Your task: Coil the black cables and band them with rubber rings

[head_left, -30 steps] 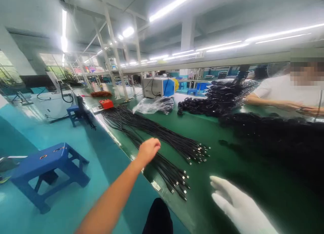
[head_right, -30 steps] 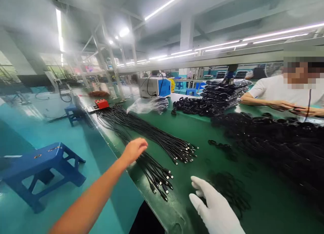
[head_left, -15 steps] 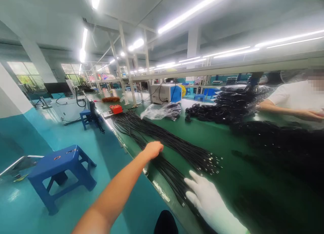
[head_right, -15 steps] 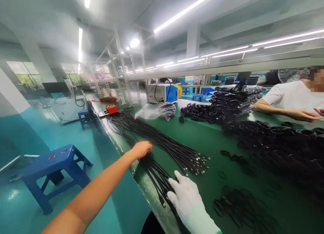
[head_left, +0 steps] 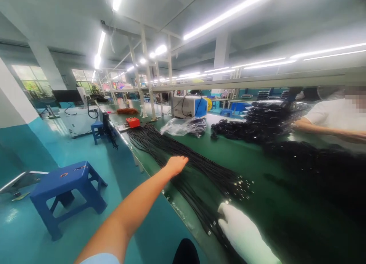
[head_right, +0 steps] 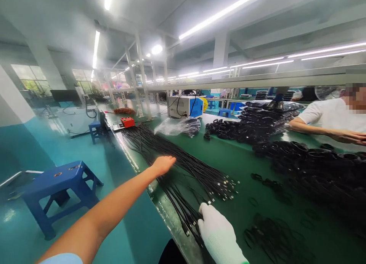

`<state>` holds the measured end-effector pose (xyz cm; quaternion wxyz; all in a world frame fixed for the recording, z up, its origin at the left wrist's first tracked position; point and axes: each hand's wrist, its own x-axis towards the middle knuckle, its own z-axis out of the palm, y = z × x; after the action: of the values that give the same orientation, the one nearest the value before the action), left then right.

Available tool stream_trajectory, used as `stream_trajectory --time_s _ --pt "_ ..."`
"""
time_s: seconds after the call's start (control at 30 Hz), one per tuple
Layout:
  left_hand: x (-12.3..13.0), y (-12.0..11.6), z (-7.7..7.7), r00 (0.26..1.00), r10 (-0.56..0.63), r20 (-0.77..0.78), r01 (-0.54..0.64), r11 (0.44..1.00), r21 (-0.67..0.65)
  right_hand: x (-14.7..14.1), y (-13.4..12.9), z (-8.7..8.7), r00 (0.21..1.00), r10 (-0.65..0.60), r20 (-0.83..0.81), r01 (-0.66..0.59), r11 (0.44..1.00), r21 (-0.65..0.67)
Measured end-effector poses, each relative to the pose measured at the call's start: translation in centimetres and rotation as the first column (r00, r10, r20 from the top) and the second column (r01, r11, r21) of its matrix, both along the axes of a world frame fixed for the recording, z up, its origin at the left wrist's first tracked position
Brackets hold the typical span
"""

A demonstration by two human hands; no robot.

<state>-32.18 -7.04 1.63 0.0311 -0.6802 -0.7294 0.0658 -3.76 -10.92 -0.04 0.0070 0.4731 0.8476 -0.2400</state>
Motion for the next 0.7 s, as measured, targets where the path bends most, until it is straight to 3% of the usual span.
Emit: stream_trajectory --time_s 0.07,0.27,0.43,0.57,0.63,0.7 --pt "0.7 0.1 -0.3 0.999 -0.018 0.039 0.017 1.0 0.023 1.2 0.2 1.1 0.999 -0.011 -0.041 0.011 1.0 -0.012" --pt "5.6 1.3 -1.9 0.958 -0.208 0.195 0.196 0.977 0.083 5.2 0.6 4.6 0.94 -0.223 -0.258 0.226 0.974 -0.017" --pt "8.8 1.0 -1.9 0.913 -0.319 0.253 0.274 0.941 0.198 8.8 0.5 3.4 0.855 -0.33 -0.4 0.329 0.941 -0.072" --pt "10.6 -1.2 -0.2 0.852 -0.439 0.285 0.339 0.878 0.338 11.7 1.8 2.5 0.666 -0.575 -0.475 0.581 0.799 -0.154" --pt "12.4 -2.4 0.7 0.811 -0.511 0.286 0.401 0.841 0.364 11.6 1.9 2.8 0.574 -0.612 -0.545 0.492 0.789 -0.368" --pt "14.7 -3.3 1.5 0.771 -0.57 0.282 0.451 0.803 0.39 10.7 1.3 3.2 0.574 -0.617 -0.538 0.18 0.736 -0.652"
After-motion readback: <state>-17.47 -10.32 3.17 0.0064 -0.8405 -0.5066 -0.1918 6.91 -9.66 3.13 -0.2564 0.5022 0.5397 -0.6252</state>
